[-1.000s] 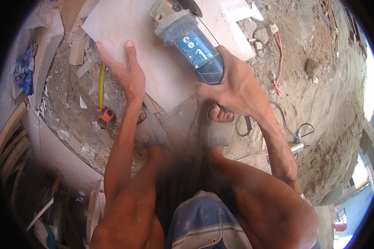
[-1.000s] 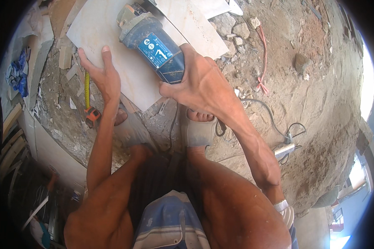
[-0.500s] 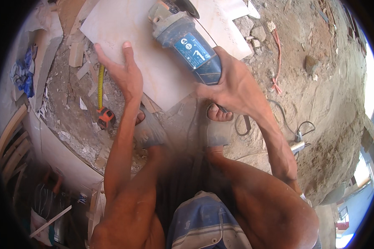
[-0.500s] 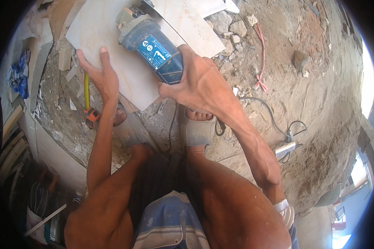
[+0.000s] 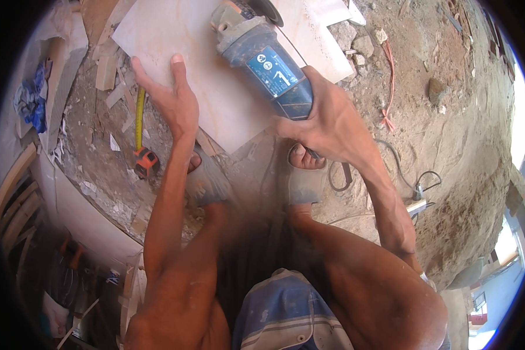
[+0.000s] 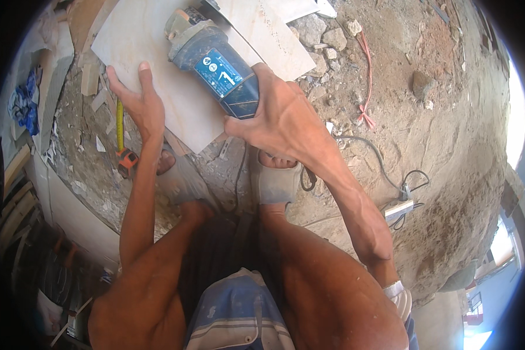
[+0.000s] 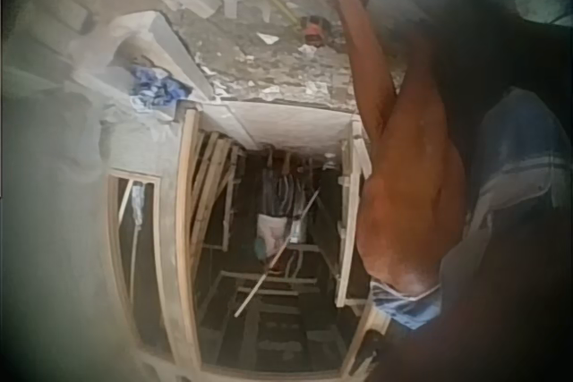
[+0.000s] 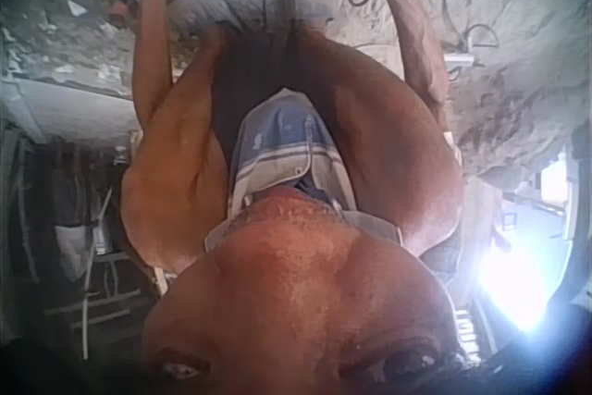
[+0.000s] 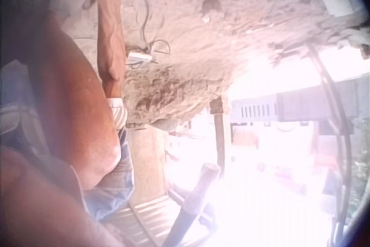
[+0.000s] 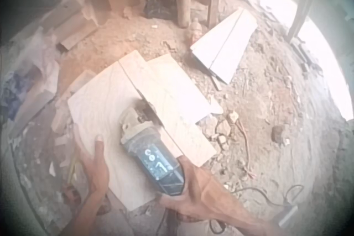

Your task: The person cuts a tile with a grinder while crouching on the floor, then picks up the cut tile and carries it through a doorway into another room where other workers are installing floor tiles.

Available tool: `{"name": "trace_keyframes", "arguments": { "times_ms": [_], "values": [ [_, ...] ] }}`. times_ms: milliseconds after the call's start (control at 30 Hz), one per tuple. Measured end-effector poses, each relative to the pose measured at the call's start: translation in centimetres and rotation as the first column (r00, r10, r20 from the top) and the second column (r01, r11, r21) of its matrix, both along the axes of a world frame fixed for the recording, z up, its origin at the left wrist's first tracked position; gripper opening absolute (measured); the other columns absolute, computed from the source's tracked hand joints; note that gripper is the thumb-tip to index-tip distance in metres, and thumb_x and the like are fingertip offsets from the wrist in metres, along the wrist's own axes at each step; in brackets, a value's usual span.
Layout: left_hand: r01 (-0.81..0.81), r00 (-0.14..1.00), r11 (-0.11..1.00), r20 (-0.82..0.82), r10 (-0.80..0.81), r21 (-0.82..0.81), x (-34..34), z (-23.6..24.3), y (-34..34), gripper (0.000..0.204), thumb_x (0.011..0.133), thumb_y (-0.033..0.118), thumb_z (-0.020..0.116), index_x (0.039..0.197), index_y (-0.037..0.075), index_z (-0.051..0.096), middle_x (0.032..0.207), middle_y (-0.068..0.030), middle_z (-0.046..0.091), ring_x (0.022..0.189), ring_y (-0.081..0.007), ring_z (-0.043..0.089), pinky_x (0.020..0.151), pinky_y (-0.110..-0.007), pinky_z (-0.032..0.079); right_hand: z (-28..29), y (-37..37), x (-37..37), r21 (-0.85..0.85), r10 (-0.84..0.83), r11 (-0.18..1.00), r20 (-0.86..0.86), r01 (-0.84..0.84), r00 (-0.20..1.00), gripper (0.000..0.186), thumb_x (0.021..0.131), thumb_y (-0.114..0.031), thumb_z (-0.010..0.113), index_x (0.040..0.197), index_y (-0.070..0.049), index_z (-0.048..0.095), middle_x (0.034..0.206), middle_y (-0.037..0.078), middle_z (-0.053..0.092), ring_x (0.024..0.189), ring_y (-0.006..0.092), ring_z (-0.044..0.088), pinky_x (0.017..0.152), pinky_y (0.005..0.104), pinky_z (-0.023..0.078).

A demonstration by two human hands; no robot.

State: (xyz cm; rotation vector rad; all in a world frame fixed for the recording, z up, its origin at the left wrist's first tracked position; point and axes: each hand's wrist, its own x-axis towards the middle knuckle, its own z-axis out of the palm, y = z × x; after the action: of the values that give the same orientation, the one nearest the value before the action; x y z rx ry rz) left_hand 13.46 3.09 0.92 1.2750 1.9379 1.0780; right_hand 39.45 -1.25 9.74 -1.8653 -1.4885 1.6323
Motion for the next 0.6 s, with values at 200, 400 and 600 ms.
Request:
{"name": "trace_keyframes", "arguments": {
  "times_ms": [200,400,600],
  "values": [
    [-0.006,1.0,1.0,-0.001,0.006,-0.008,0.07,0.22,0.05,0.093,0.111,0.036,0.071,0.173,-0.012,0.02,0.168,-0.0354,0.041,0.153,-0.041,0.049,0.128,-0.046,0.038,0.22,-0.25,0.14,0.021,-0.001,1.0,-0.006,0.001,1.0,0.066,0.078,-0.036,0.089,0.121,0.009,0.067,0.094,0.021,0.076,0.084,0.03,0.074,0.081,0.0442,0.06],
    [-0.003,1.0,1.0,-0.024,0.003,0.004,-0.02,0.05,-0.01,0.093,0.111,0.037,0.072,0.173,-0.011,0.021,0.167,-0.0361,0.043,0.151,-0.0417,0.052,0.126,-0.046,0.041,0.43,-0.45,0.42,-0.04,0.01,0.999,-0.014,-0.01,1.0,0.066,0.079,-0.034,0.087,0.124,0.009,0.066,0.093,0.02,0.077,0.083,0.0292,0.074,0.08,0.0434,0.061],
    [-0.006,1.0,1.0,-0.026,0.006,-0.002,-0.16,-0.02,-0.03,0.094,0.111,0.037,0.073,0.172,-0.012,0.022,0.167,-0.0368,0.043,0.15,-0.0415,0.052,0.126,-0.046,0.042,0.89,-0.74,0.49,-0.076,-0.016,0.997,-0.043,0.013,0.999,0.068,0.079,-0.035,0.088,0.125,0.009,0.065,0.092,0.019,0.076,0.082,0.0291,0.075,0.08,0.0438,0.061]
  ]
}}
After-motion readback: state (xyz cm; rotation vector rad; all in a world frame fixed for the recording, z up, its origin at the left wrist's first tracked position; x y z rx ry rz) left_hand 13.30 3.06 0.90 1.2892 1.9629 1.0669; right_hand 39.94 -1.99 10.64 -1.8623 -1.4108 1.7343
